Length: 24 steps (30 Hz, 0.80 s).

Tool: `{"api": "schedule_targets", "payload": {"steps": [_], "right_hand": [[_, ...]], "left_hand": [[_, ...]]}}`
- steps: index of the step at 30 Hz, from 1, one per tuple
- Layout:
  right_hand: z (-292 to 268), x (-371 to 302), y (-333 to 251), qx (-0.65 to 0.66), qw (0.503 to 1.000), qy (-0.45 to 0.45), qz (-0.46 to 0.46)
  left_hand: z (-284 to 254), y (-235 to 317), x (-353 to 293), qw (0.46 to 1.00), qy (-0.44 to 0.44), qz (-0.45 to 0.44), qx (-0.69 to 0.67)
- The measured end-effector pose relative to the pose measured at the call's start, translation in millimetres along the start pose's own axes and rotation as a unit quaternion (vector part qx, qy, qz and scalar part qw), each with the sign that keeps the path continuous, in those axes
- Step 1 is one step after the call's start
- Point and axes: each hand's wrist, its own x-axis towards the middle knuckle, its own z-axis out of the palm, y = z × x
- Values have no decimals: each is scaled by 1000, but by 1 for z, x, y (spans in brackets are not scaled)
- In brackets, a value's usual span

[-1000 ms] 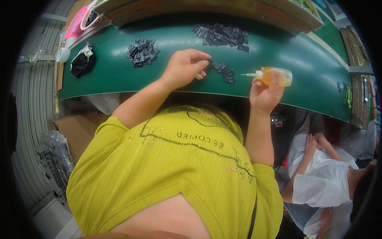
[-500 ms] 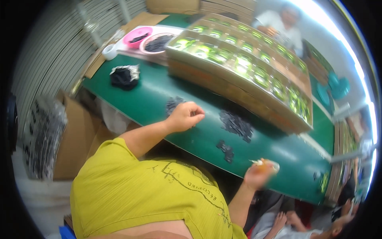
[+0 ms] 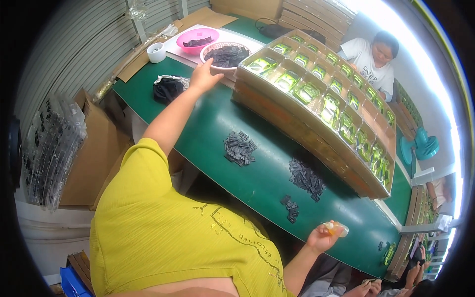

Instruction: The person applies liquid from a bottle onto small plastic parts, then takes a toy car shell and fits the plastic parts into the shell.

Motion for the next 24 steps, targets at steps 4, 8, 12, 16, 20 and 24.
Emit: {"api": "schedule_targets", "payload": {"steps": [4,8,12,16,20,24], "right_hand": [[-7,-5,-5,6,1000,-2,-2],[8,-9,-4,-21,1000,20,5],[20,-4,3,-7,1000,28,7],[18,-1,-1,44,998,16,31],[4,-3,-1,48,999,-2,21],[5,3,1,39,999,32,19]], "left_hand": [[19,-3,18,999,-9,3,32],[35,-22,36,998,-13,29,51],[53,-37,45,999,4,33,-2],[12,-32,25,967,211,77,-121],[-15,79,-111,898,45,125,-420],[-35,146,-217,864,-250,307,-311]]}}
